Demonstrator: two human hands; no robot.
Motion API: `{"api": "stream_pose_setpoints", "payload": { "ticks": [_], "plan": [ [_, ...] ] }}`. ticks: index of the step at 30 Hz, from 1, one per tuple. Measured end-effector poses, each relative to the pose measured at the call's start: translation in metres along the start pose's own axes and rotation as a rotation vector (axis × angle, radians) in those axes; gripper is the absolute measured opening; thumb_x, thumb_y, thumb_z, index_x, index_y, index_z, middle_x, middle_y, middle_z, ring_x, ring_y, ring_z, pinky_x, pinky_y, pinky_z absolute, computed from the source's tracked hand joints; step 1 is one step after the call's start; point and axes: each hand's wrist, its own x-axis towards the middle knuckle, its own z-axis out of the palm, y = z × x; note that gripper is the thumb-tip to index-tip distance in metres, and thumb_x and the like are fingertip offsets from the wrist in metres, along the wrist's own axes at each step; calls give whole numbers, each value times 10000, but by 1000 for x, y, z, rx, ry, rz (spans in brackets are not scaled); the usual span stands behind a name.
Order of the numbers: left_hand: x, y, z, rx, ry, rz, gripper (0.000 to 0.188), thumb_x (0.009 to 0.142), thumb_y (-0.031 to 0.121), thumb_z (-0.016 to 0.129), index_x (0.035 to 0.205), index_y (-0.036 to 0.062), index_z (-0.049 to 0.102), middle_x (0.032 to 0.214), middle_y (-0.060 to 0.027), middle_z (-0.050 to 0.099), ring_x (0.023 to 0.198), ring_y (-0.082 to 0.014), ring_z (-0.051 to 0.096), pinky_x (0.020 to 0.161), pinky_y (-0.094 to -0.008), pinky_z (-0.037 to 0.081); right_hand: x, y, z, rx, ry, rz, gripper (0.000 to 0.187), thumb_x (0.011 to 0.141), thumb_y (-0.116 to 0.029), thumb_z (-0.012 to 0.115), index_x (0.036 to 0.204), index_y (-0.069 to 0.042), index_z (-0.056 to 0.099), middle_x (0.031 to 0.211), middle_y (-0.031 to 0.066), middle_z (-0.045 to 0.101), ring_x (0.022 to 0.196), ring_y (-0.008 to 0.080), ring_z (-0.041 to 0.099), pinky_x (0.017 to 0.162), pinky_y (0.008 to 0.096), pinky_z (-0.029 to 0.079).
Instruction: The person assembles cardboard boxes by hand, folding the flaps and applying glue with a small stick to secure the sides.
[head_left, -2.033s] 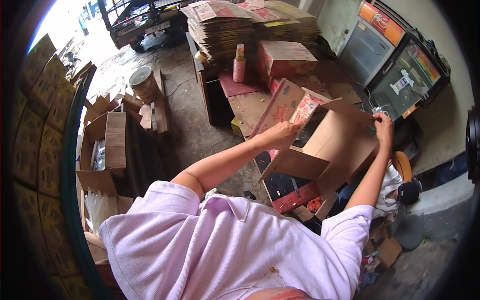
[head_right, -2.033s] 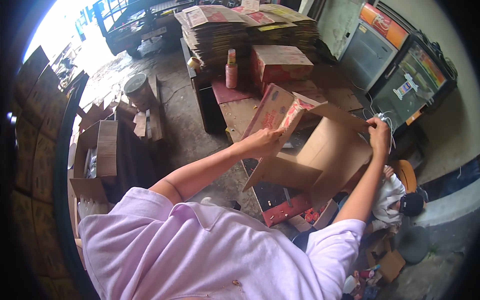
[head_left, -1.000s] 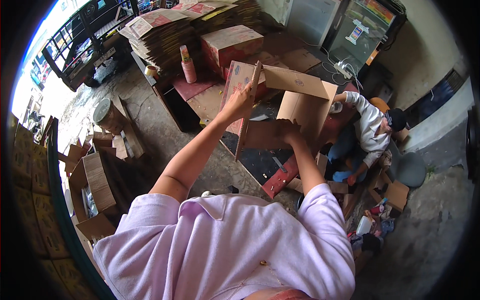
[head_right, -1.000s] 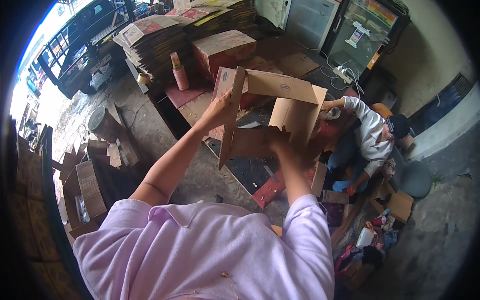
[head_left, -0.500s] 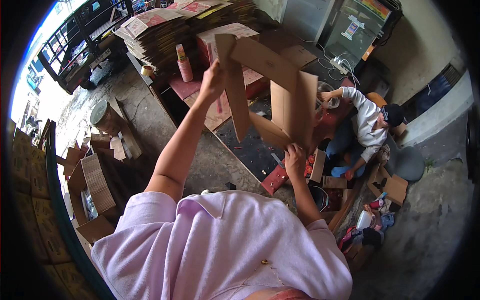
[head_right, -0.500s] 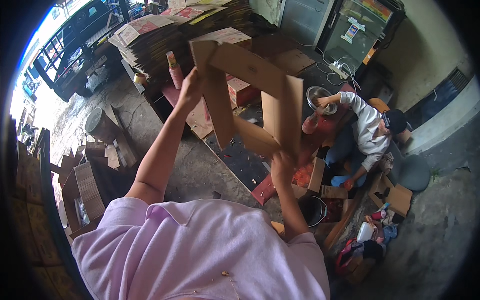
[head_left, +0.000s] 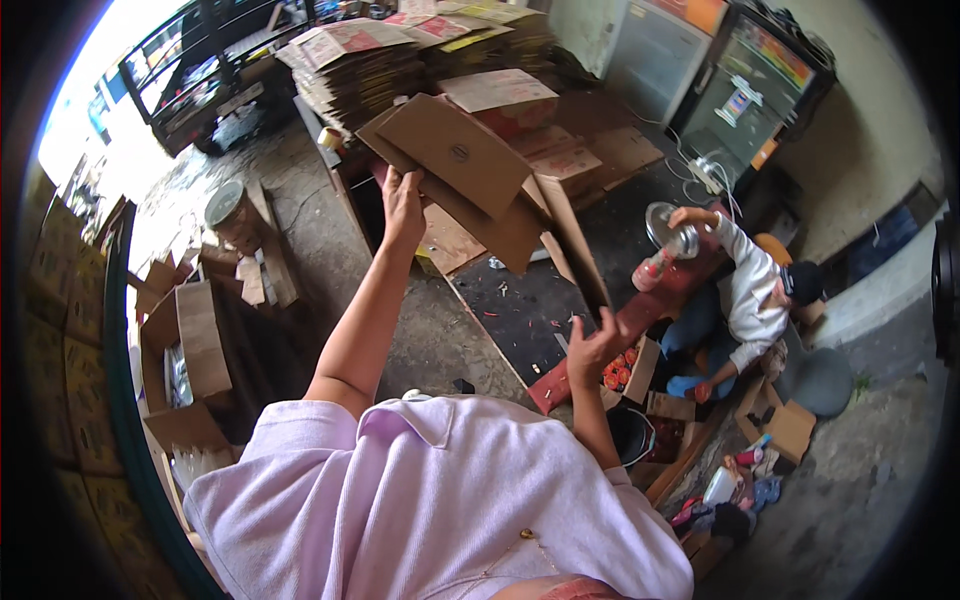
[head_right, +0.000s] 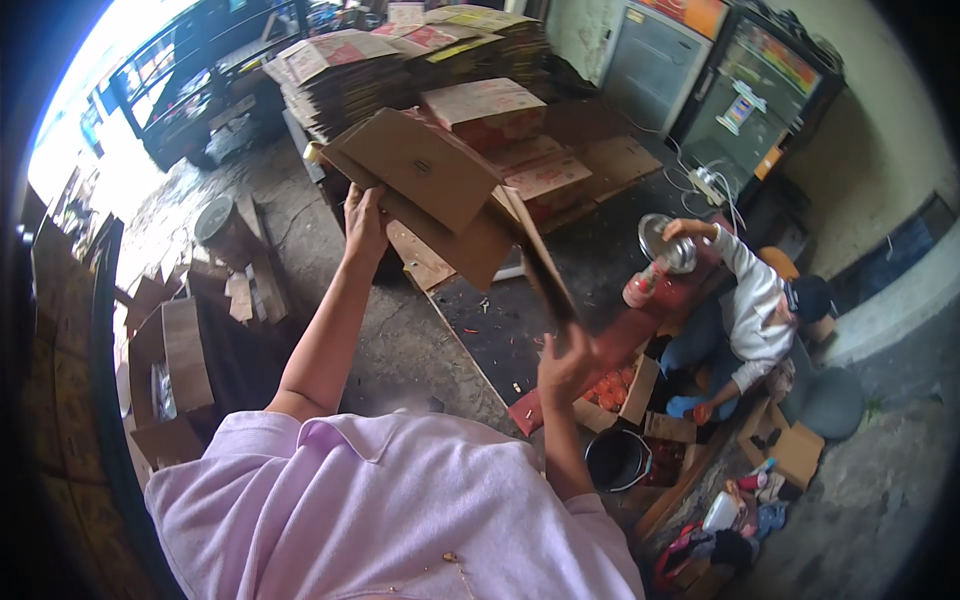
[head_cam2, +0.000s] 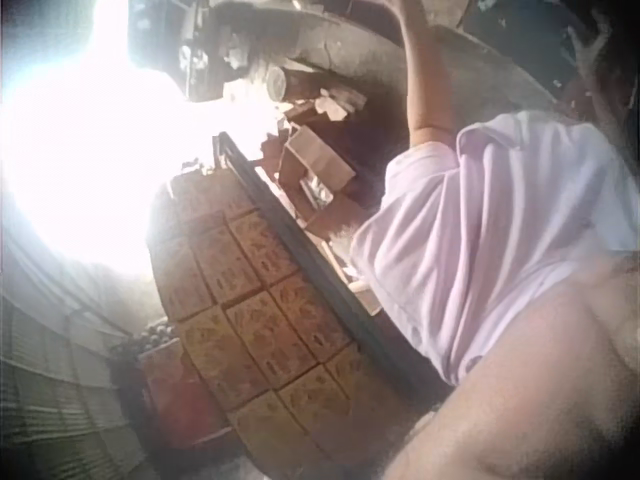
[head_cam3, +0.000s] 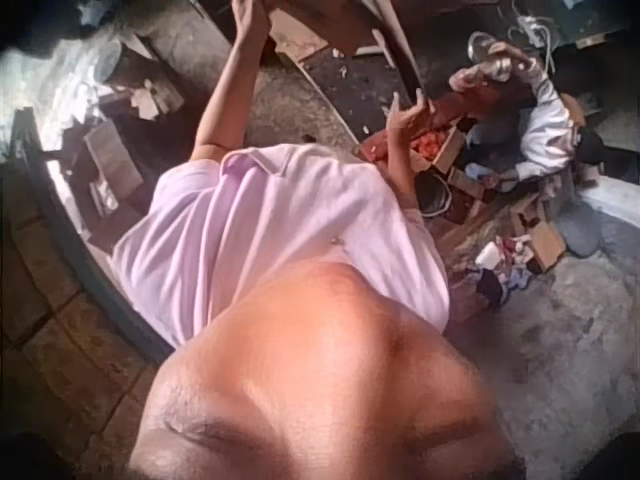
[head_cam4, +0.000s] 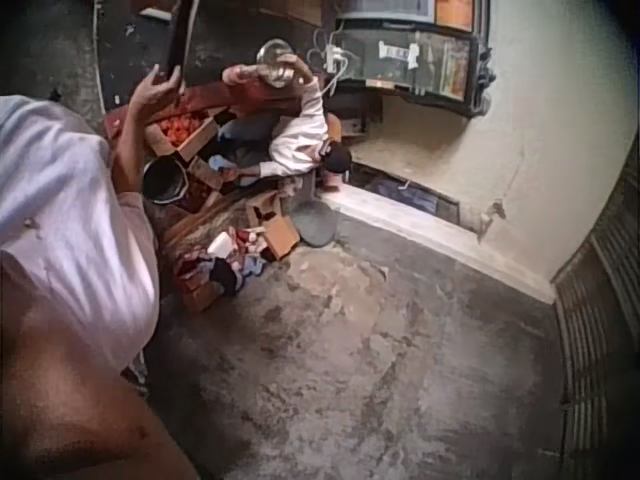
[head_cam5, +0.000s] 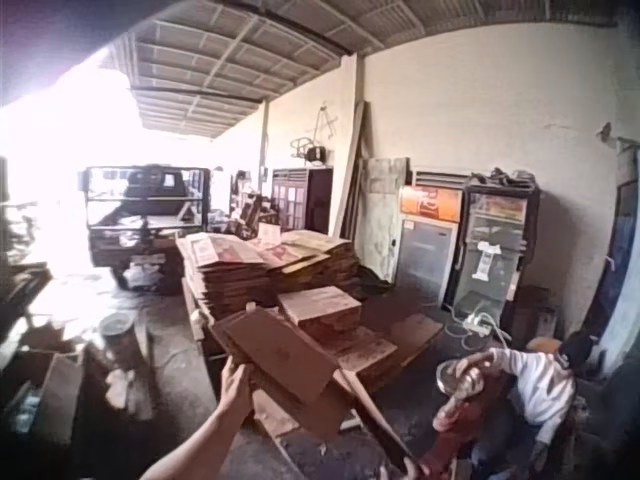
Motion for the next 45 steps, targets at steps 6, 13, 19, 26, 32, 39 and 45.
{"api": "stream_pose_setpoints", "payload": {
  "ticks": [6, 13, 19, 26, 32, 39, 45],
  "plan": [
    [-21, 25, -5, 19, 72, 4, 256, 855, 49, 462, 1105, 69, 512, 972, -64, 618, 778, -153, 645, 653, -315, 585, 47, 16, -15, -142, -49, 155, 625, 631, -189, 805, 1191, -96, 544, 1134, 134, 439, 1051, 341, 442, 877, 441, 358],
    [-16, 64, -27, -48, 135, 35, 301, 848, 41, 486, 1147, 54, 461, 1012, -79, 588, 841, -167, 637, 631, -294, 572, 71, 28, -12, 514, -118, 324, 425, 733, -48, 740, 1111, 15, 557, 1099, 149, 596, 997, 277, 584, 887, 367, 469],
    [2, 91, -54, -80, 289, 34, 278, 858, 40, 473, 1135, 45, 462, 992, -78, 587, 782, -161, 618, 619, -287, 536, 88, 15, 19, 861, -194, 304, 308, 807, 40, 645, 1105, 40, 567, 1097, 148, 613, 1012, 205, 583, 900, 315, 471],
    [45, 124, -111, -149, 420, 40, 215, 881, 58, 488, 1090, 13, 481, 975, -81, 584, 817, -173, 621, 682, -298, 566, 157, -51, 70, 932, -174, 175, 188, 873, -33, 597, 1044, 42, 582, 1043, 109, 618, 985, 184, 567, 902, 311, 433],
    [112, 153, -195, -205, 292, -29, 306, 913, 183, 507, 1166, 17, 465, 1117, -123, 553, 964, -225, 602, 811, -373, 551, 249, -165, 113, 971, -54, -45, 198, 874, -35, 608, 1040, 62, 562, 1024, 132, 618, 944, 171, 576, 852, 297, 453],
    [167, 196, -269, -91, 91, -159, 555, 950, 391, 405, 1366, 33, 325, 1353, -183, 422, 1168, -345, 509, 867, -433, 515, 344, -307, 159, 755, 96, -239, 208, 858, -74, 643, 1010, 60, 596, 967, 139, 661, 881, 168, 617, 787, 303, 478],
    [190, 231, -348, -30, 199, -124, 449, 936, 299, 465, 1279, 11, 430, 1238, -174, 533, 1064, -311, 585, 815, -423, 541, 405, -394, 203, 525, 428, -404, 233, 845, -131, 665, 1008, 32, 628, 955, 146, 679, 840, 209, 666, 699, 332, 509]
  ]
}}
